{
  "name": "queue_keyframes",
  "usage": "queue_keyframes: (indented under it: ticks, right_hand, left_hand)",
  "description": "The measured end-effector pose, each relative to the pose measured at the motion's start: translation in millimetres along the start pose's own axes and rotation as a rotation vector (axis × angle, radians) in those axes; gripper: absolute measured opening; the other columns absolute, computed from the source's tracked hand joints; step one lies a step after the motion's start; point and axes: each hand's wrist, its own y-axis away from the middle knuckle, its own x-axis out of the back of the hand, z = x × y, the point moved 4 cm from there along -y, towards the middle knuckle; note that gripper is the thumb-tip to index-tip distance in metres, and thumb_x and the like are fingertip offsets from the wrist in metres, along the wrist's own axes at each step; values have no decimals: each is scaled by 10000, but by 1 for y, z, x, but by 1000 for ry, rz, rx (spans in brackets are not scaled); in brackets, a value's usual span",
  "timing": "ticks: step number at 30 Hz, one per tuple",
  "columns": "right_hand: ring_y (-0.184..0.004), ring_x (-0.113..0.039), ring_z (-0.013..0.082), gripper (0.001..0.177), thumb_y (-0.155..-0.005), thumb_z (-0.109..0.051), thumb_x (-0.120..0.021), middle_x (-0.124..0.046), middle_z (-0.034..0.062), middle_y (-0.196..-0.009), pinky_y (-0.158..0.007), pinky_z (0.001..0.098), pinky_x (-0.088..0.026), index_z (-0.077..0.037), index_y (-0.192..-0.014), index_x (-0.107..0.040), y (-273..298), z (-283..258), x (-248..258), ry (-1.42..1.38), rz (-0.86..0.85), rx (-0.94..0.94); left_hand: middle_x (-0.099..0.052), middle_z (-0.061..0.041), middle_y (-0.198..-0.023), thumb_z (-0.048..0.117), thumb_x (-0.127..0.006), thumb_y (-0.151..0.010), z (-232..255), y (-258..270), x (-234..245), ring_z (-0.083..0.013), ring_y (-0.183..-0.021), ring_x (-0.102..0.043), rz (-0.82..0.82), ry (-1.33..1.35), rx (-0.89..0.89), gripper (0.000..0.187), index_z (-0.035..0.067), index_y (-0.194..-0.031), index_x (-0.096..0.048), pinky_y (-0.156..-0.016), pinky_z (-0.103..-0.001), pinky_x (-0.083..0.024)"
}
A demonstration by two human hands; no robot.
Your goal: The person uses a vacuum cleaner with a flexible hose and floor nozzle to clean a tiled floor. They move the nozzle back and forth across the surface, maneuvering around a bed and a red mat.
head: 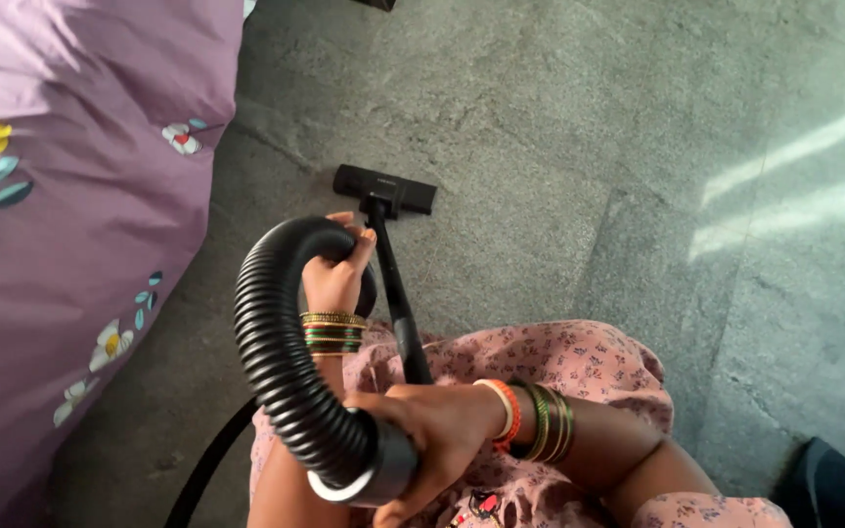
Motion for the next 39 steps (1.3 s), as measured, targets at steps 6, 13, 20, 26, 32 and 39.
queue_keyframes:
  ticks: [6, 13, 20, 26, 32, 39]
  right_hand:
    - [-1017, -740, 145, 891, -993, -167, -820, -728, 17, -1179, -880, 273, -641, -161, -1589, -159, 28, 44, 45, -277, 364, -12]
    - [-1068, -619, 64, 609, -875, -159, -846, -676, -2, -1186, -955, 276, -555, -42, -1391, -544, 70, 34, 158, 116, 930, -86]
    - [-864, -610, 87, 498, -835, -182, -887, -656, -16, -988, -753, 280, -541, -55, -1216, -594, 109, 12, 152, 325, 1051, -254]
    - [-800, -722, 149, 649, -815, -332, -884, -719, 86, -908, -728, 281, -566, -44, -1301, -562, 110, -40, 75, 402, 854, -325]
    - [-678, -716, 152, 635, -814, -361, -863, -714, 58, -835, -617, 286, -566, -32, -1285, -593, 133, -46, 115, 517, 1061, -378]
    - [-854, -735, 259, 572, -743, -218, -906, -739, 117, -993, -733, 372, -571, -54, -1215, -628, 240, -20, 206, 1013, 1786, -516]
  left_hand:
    - [-712, -74, -1155, 191, -722, -972, -78, -39, -5, -155, -1059, -661, -226, -364, -97, 362, 4, -1275, -656, -950, -305, -509]
    - [-739, -98, -1124, 221, -699, -837, -37, -17, -86, -159, -994, -712, -205, -493, 26, 595, 27, -1382, -559, -903, -288, -535]
    - [-748, -74, -1106, 182, -689, -831, -27, -27, -134, -146, -969, -692, -217, -415, -67, 567, 7, -1359, -583, -896, -271, -521]
    - [-715, -111, -1065, 238, -821, -896, -92, -54, -143, -215, -957, -654, -49, -378, 51, 444, -88, -1157, -670, -884, -322, -526]
    - [-673, -93, -1183, 133, -765, -888, -110, -70, -153, -180, -1021, -632, -150, -221, -262, 450, -34, -1263, -580, -896, -303, -502]
    - [-608, -22, -939, 189, -887, -778, -53, -26, -191, -95, -790, -552, -119, -277, -6, 519, 2, -1122, -547, -693, -252, -488]
